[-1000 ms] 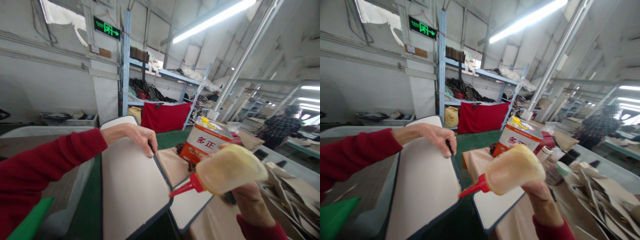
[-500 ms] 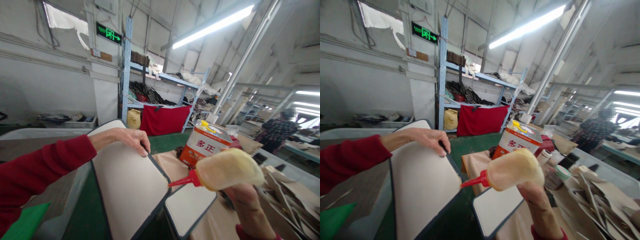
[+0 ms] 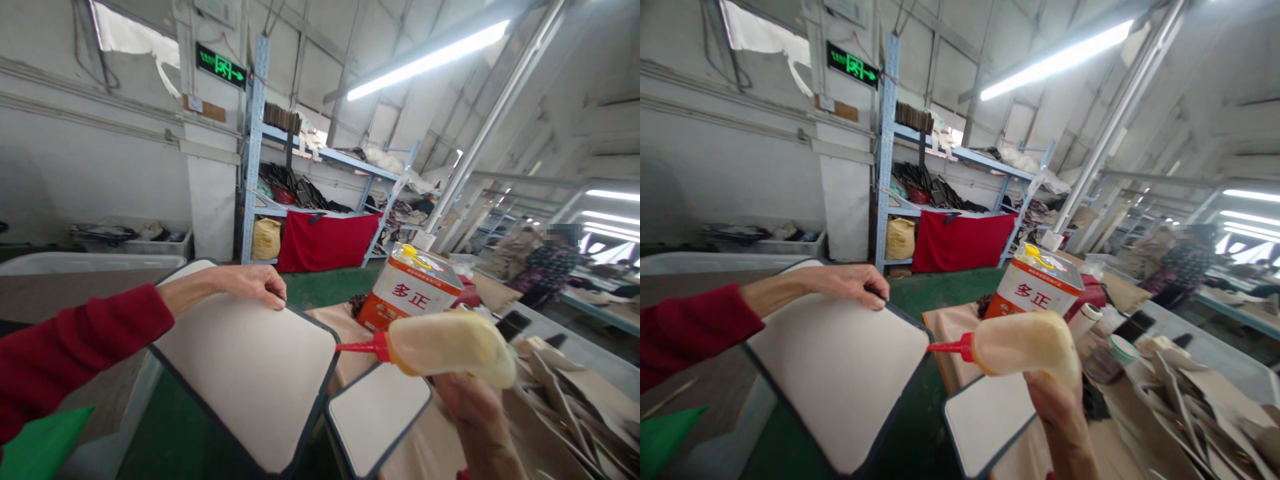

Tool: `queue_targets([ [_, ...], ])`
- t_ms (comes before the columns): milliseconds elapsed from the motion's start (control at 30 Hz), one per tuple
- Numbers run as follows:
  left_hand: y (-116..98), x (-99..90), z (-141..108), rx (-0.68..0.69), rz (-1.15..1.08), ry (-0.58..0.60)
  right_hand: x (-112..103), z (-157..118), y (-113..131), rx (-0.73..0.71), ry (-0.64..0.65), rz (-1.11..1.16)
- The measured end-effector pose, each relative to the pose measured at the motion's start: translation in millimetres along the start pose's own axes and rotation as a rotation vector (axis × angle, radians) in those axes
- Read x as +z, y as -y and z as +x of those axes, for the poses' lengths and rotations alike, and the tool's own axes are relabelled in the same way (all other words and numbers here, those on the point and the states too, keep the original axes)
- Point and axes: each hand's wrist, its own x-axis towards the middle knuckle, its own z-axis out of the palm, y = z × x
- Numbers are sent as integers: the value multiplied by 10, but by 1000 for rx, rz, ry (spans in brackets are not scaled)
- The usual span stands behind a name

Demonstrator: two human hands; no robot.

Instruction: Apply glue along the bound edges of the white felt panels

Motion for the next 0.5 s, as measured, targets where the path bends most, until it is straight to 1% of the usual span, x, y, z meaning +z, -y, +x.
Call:
queue_targets([
  [133, 42, 46, -23, -39, -43, -16, 93, -17, 8, 12, -44, 97],
  [267, 129, 82, -34, -43, -68, -10, 137, -3, 3, 4, -89, 156],
  [333, 154, 98, -39, -41, -74, -16, 133, 1, -11, 7, -75, 161],
  [433, 168, 122, -46, -59, -104, -34, 122, -8, -40, 47, -43, 139],
  [500, 177, 138, -51, -68, -128, -40, 120, -21, -61, 64, -49, 128],
])
